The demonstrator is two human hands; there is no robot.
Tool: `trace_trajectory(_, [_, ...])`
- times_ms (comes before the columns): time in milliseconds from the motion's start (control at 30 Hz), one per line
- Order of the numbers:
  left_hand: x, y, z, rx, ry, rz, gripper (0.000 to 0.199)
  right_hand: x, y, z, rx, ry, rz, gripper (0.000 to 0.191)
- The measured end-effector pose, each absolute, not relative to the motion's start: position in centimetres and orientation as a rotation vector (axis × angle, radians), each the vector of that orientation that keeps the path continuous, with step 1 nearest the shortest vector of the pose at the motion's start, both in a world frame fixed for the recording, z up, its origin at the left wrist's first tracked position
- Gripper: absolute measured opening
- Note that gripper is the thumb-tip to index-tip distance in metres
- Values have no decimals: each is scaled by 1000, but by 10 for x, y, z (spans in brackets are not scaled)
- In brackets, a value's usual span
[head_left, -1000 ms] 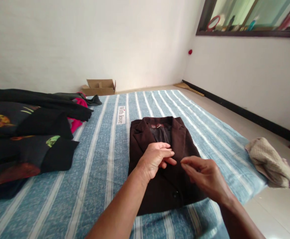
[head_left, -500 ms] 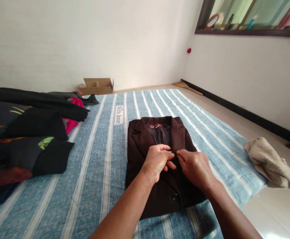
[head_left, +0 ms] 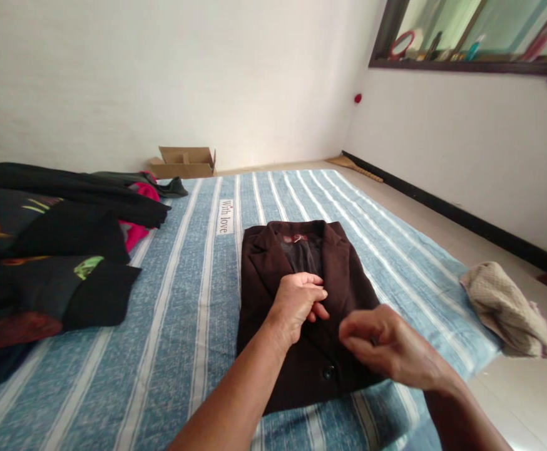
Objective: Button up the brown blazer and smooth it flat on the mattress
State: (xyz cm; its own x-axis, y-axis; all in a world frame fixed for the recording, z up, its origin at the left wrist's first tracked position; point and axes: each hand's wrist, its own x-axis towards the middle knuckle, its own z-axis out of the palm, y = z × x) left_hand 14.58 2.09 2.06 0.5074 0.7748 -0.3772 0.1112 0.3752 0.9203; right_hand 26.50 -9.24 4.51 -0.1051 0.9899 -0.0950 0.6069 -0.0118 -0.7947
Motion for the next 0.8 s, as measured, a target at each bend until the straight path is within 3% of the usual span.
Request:
trace_trajectory(100, [145,22,19,1132,937,529,25,258,-111,56,-1392,-1928,1335,18])
trace_trajectory(267, [145,24,16,1131,925,530,25,254,-117,57,-1170,-1997,1441,23])
trace_trajectory(400, [144,24,16,1148,925,526,24,260,-110,54,-1305,-1835,1332,17])
trace_trajectory(800, [174,53,41,854,961,449,18,294,-72,31,-1707,-1306,698,25])
